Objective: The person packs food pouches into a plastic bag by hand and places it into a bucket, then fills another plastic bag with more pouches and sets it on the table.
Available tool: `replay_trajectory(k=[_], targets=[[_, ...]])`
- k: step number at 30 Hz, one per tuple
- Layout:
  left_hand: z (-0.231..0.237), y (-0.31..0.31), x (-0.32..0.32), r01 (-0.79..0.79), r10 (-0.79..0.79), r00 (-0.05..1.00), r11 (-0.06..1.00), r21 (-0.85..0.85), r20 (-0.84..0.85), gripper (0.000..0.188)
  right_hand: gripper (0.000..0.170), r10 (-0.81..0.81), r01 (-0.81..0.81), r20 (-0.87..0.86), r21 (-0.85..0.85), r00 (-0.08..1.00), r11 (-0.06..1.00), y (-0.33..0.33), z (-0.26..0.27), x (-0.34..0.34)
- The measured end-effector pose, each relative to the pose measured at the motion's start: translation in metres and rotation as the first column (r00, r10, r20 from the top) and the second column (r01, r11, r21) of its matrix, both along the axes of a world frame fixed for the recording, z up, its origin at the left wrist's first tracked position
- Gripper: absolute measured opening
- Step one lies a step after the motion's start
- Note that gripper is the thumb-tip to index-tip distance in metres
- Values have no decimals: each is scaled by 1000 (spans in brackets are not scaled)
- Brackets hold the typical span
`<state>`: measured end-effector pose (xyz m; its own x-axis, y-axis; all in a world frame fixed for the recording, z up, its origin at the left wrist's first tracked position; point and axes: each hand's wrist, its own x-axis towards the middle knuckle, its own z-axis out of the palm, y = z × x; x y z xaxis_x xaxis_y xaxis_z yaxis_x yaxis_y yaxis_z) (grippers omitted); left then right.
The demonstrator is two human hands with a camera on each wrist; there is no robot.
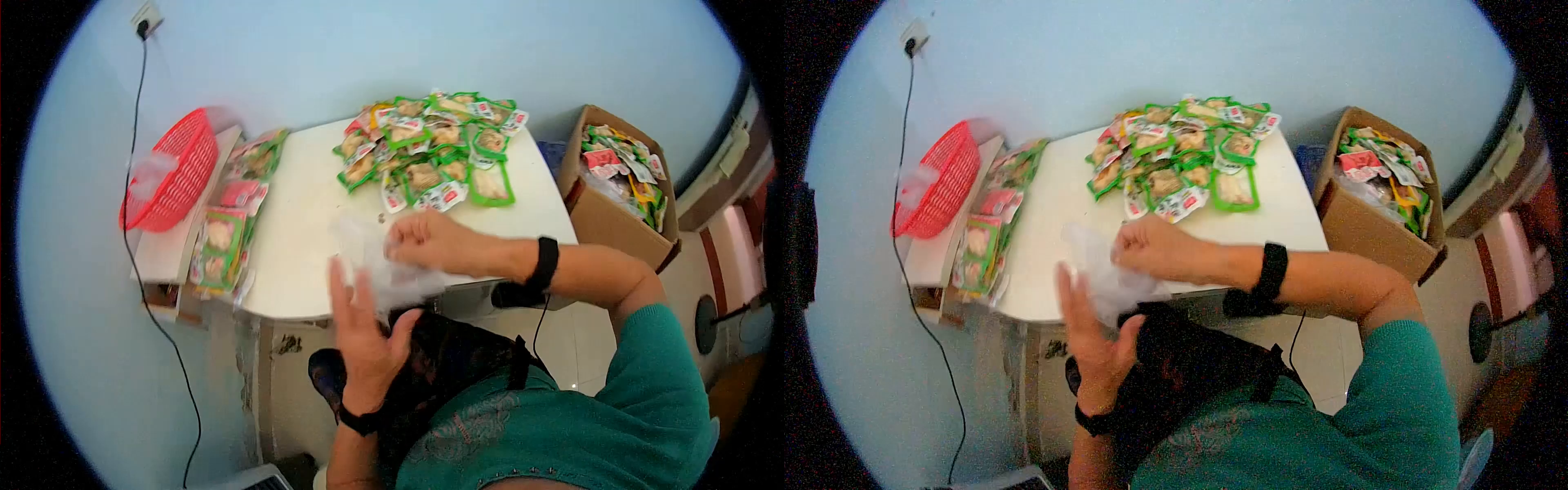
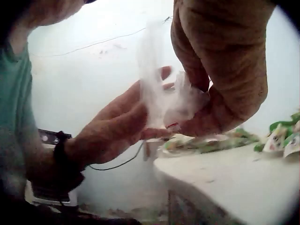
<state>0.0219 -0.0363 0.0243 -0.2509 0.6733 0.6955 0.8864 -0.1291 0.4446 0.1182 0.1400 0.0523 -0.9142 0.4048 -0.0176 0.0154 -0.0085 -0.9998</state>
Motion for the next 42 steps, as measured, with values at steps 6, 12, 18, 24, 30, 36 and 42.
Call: replay_trajectory(k=[6, 12, 18, 24, 30, 36, 42], targets=[[0, 5, 4, 33, -48, 983, 996, -84, -177, 66, 18, 108, -85, 93, -222, 990, 971, -34, 4, 7], [9, -1, -34, 44, -45, 999, 990, -137, 2, 47, 24, -6, -7, 31, 394, 1000, 919, -17, 19, 35], [48, 20, -104, -107, 123, 986, 984, -140, 109, 31, 36, -418, 352, -68, 669, 906, 654, 28, 11, 106], [83, 69, -141, -109, 159, 934, 980, -169, 321, 26, 55, -569, 133, 111, 919, 815, 370, 36, -30, 182], [99, 145, -176, -153, 181, 975, 968, -197, 130, 17, 55, -625, 67, 85, 974, 776, 216, 31, -47, 192], [26, 241, -316, -259, 158, 889, 947, -189, -429, 31, 55, -618, 92, 26, 983, 785, 159, 35, -51, 190], [-8, 300, -280, 59, 99, 959, 846, -530, 265, 31, 54, -606, 166, -38, 973, 794, 157, 38, -51, 192]])
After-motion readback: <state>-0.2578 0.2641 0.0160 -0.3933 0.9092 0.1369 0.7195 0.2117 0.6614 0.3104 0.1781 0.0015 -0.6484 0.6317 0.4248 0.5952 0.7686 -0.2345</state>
